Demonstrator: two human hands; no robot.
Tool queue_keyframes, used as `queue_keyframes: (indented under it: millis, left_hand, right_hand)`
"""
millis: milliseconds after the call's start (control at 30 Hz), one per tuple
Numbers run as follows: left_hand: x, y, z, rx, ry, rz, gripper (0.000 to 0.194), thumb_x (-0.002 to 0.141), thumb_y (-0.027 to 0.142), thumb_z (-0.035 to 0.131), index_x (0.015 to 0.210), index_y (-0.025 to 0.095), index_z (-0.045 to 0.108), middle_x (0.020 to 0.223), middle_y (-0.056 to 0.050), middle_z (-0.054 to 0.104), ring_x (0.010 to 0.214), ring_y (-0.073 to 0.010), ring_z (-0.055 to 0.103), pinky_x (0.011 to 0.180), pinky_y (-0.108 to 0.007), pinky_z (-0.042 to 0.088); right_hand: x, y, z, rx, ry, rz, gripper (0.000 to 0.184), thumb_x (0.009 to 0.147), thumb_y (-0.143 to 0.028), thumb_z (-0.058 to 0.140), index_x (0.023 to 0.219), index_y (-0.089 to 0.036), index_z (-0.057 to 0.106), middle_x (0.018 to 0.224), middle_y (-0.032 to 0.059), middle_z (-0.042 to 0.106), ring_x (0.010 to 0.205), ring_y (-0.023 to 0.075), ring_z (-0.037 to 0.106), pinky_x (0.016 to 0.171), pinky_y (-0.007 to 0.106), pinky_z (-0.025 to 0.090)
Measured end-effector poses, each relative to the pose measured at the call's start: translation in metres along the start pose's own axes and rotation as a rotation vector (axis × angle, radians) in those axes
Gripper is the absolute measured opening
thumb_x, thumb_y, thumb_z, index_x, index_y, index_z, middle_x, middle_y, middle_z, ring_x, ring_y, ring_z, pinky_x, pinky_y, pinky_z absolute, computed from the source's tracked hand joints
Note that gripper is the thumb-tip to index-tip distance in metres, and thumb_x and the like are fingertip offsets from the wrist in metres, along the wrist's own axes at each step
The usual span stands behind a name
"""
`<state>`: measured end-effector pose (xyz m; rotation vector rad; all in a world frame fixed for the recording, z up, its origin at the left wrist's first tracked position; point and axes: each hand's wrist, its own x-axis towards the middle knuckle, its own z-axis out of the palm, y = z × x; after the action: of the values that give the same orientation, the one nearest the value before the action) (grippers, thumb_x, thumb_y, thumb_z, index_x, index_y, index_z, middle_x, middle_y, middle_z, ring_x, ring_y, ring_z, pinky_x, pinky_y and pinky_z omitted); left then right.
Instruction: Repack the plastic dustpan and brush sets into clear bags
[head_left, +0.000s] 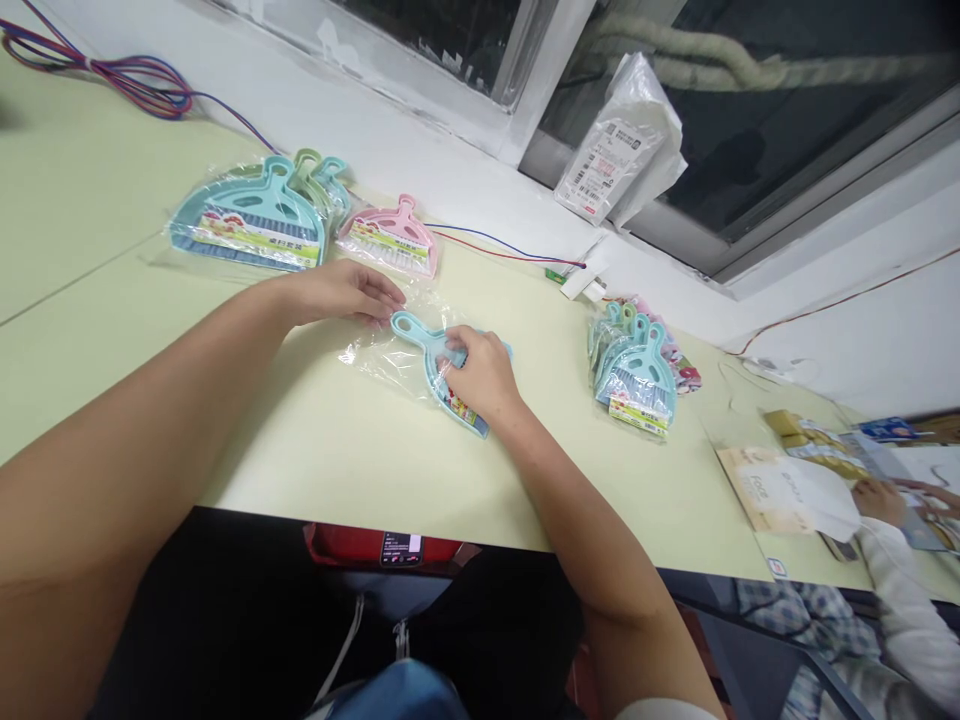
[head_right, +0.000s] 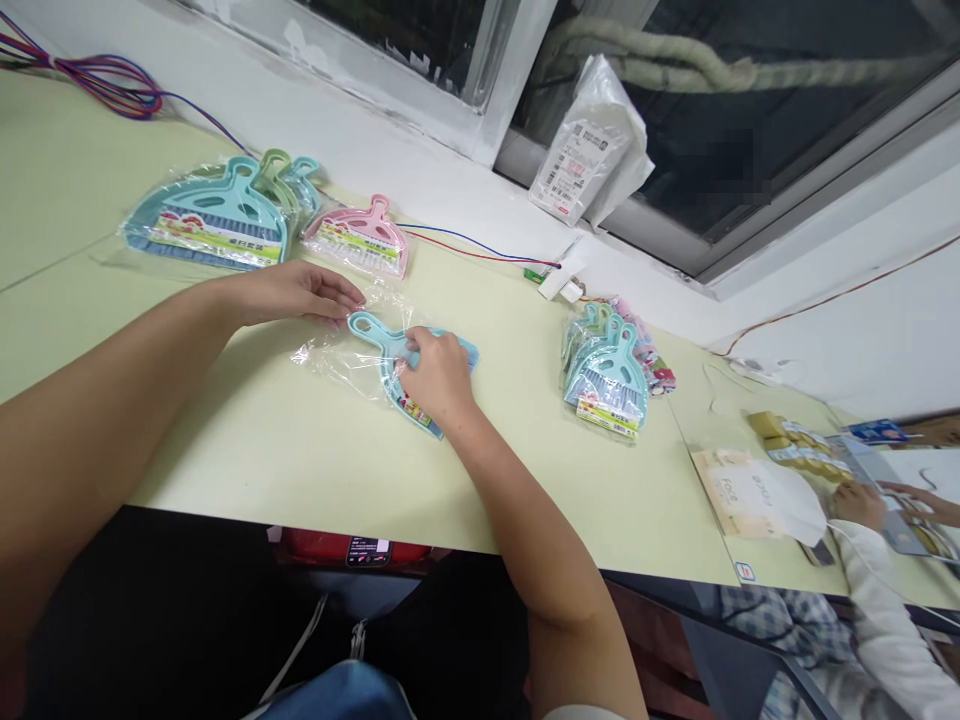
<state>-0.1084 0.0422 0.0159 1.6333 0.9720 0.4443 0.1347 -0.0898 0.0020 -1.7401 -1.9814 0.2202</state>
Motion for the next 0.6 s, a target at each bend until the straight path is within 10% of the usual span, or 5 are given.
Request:
queue_keyframes:
  millis: [600]
  left_hand:
    - [0.0023, 0.0009, 0.0035, 0.177, 0.026, -0.018, 0.037, 0.069, 0.046, 0.079, 0.099, 0.025, 0.084, 0.088, -0.007, 0.077, 0.084, -0.0235, 0.07, 0.079, -0.032, 0.054]
  right_hand:
    - [-0.0004, -0.0035, -0.005, -0.028, -0.015, -0.01, 0.031, 0.088, -0.03, 0.069, 0.118, -0.025, 0.069, 0.11, 0.0008, 0.078, 0.108, 0.029, 0.061, 0.1, 0.046, 0.048]
